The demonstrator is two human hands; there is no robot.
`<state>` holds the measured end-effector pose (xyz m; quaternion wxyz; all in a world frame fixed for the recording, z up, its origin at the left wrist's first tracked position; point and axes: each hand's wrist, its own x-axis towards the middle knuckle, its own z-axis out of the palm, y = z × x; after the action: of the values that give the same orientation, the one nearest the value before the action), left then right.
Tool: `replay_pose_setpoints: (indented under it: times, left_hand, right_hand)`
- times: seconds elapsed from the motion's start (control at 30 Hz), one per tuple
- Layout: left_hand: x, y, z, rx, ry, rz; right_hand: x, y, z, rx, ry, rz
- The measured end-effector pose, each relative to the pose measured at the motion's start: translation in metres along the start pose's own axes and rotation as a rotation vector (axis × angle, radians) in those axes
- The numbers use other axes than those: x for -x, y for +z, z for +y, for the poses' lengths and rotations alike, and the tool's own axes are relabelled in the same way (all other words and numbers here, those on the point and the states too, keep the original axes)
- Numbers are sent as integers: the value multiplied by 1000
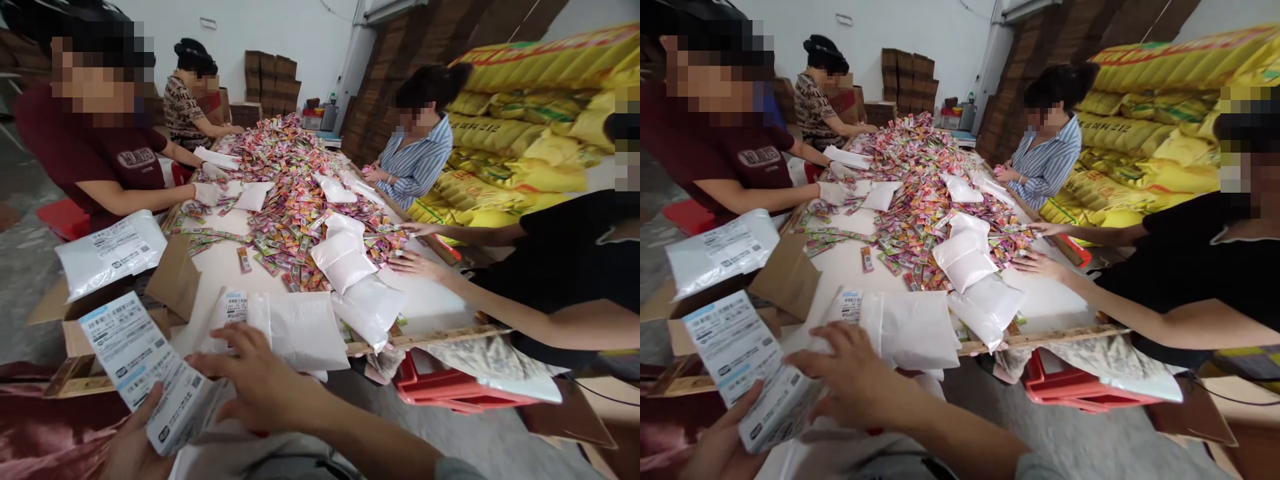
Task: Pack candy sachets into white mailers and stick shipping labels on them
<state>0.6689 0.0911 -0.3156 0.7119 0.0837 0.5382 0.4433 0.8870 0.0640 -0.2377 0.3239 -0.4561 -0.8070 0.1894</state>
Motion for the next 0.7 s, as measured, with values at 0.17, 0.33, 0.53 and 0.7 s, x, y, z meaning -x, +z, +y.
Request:
replay_pose_setpoints:
  times: [0.17, 0.33, 0.53, 0.7]
  left_hand:
    - [1, 8, 4, 28, 99, -46]
    - [-19, -24, 11, 75, 346, -3]
    - [-15, -31, 7, 30, 267, 7]
    - [-1, -18, 11, 76, 212, 198]
  right_hand:
    - [2, -7, -6, -153, -4, 47]
    - [-1, -56, 42, 53, 479, 302]
    - [10, 10, 98, 399, 577, 67]
    - [35, 30, 101, 468, 306, -187]
